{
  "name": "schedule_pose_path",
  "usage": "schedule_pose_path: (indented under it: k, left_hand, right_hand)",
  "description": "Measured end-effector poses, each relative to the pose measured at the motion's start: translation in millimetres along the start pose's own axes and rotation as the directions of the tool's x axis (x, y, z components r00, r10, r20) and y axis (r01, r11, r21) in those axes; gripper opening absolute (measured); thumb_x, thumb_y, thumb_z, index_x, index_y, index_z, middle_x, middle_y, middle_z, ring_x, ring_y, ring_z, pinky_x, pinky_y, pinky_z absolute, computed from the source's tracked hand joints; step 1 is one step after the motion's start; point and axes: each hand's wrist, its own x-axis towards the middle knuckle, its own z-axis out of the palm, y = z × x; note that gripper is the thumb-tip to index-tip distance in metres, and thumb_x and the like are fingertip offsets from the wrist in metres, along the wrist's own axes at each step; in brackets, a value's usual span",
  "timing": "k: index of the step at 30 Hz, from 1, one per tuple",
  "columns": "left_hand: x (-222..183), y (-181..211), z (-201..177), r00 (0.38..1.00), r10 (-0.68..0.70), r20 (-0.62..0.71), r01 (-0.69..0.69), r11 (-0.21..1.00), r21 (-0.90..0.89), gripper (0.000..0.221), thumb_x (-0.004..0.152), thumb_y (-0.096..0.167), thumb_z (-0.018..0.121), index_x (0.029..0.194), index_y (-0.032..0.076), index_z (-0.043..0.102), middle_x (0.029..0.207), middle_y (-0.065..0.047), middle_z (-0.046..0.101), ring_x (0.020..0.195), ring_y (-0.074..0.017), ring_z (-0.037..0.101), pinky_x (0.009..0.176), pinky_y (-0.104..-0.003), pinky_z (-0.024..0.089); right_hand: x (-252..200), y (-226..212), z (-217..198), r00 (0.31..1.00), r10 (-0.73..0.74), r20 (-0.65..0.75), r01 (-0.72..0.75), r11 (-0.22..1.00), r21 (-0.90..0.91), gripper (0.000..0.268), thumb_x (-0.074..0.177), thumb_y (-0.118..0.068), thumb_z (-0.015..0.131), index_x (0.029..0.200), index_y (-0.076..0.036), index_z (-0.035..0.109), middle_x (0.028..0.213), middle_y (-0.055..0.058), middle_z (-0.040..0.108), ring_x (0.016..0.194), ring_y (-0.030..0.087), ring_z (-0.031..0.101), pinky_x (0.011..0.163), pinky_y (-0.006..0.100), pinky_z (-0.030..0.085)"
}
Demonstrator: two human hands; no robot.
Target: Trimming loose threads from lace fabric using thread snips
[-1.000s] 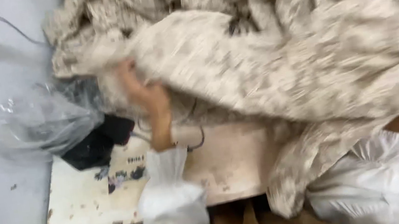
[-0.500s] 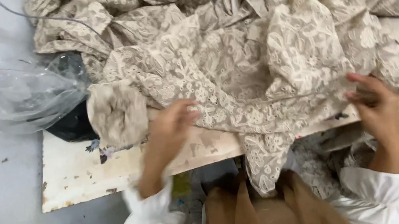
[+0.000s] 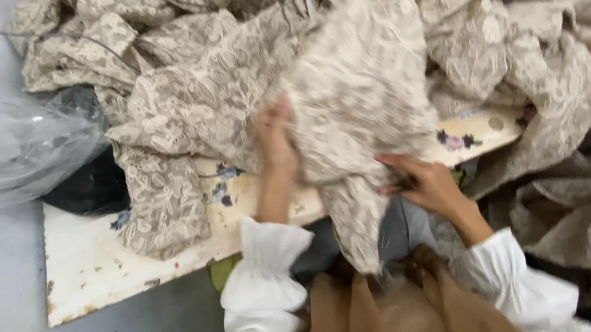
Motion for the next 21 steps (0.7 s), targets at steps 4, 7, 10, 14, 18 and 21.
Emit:
schedule_pose_path:
  k: [4,7,10,14,18,21]
  left_hand:
    - [24.3,-9.6,-55.5,0.969,0.243,0.047,-0.241,0.97,-0.039,0.033,0.084,0.008,0.052,0.115,0.009,0.041,0.107,-0.007,0.044,0.101,-0.0152,0.041,0.091,-0.03,0.033]
    - [56.9,-51.5,-86.5,0.959,0.265,0.102,-0.283,0.885,0.369,0.056,0.079,-0.004,0.045,0.132,0.007,0.032,0.132,-0.016,0.036,0.124,-0.0245,0.03,0.105,-0.04,0.023]
    - [65.9,-52.9,-81.7,0.979,0.192,0.075,-0.195,0.75,0.632,0.057,0.071,-0.001,0.048,0.126,0.005,0.038,0.123,-0.021,0.044,0.118,-0.0319,0.039,0.102,-0.044,0.028]
    - [67.5,-47.2,-80.4,0.989,0.139,0.054,-0.144,0.793,0.593,0.066,0.07,0.029,0.06,0.129,0.015,0.035,0.127,-0.014,0.044,0.119,-0.0294,0.04,0.1,-0.044,0.029]
    - [67.1,-37.0,-82.8,0.995,0.09,-0.048,-0.074,0.962,0.264,0.07,0.082,0.055,0.048,0.131,0.008,0.033,0.134,-0.017,0.033,0.126,-0.0278,0.028,0.105,-0.04,0.02]
    - [101.5,-84.4,-94.2,0.973,0.203,-0.113,-0.147,0.914,0.378,0.043,0.087,0.047,0.045,0.088,0.008,0.063,0.089,-0.011,0.06,0.094,-0.0248,0.054,0.083,-0.038,0.038]
  right_hand:
    - [13.3,45.4,30.9,0.984,-0.169,0.047,0.176,0.947,-0.268,0.039,0.053,-0.014,0.075,0.09,-0.02,0.064,0.083,0.001,0.066,0.07,0.025,0.063,0.066,0.036,0.049]
    - [44.7,69.1,39.0,0.973,-0.227,-0.052,0.199,0.927,-0.319,0.039,0.055,-0.013,0.073,0.09,-0.024,0.061,0.081,-0.004,0.064,0.075,0.019,0.063,0.07,0.031,0.047]
    - [82.2,49.4,34.4,0.926,-0.312,-0.214,0.254,0.932,-0.259,0.022,0.072,-0.01,0.066,0.091,-0.02,0.06,0.077,0.0,0.062,0.072,0.024,0.061,0.065,0.033,0.046]
    - [135.3,85.3,51.9,0.861,-0.376,-0.343,0.31,0.922,-0.233,0.009,0.088,-0.017,0.063,0.096,-0.021,0.06,0.08,0.0,0.064,0.07,0.022,0.061,0.065,0.028,0.047]
    - [162.4,110.4,71.4,0.833,-0.458,-0.311,0.373,0.879,-0.297,0.008,0.089,-0.016,0.06,0.097,-0.016,0.058,0.078,0.007,0.063,0.068,0.028,0.06,0.065,0.034,0.046]
    - [184.0,137.7,75.6,0.838,-0.468,-0.282,0.388,0.873,-0.297,0.013,0.086,-0.029,0.062,0.096,-0.022,0.057,0.074,0.0,0.059,0.065,0.023,0.059,0.064,0.027,0.045]
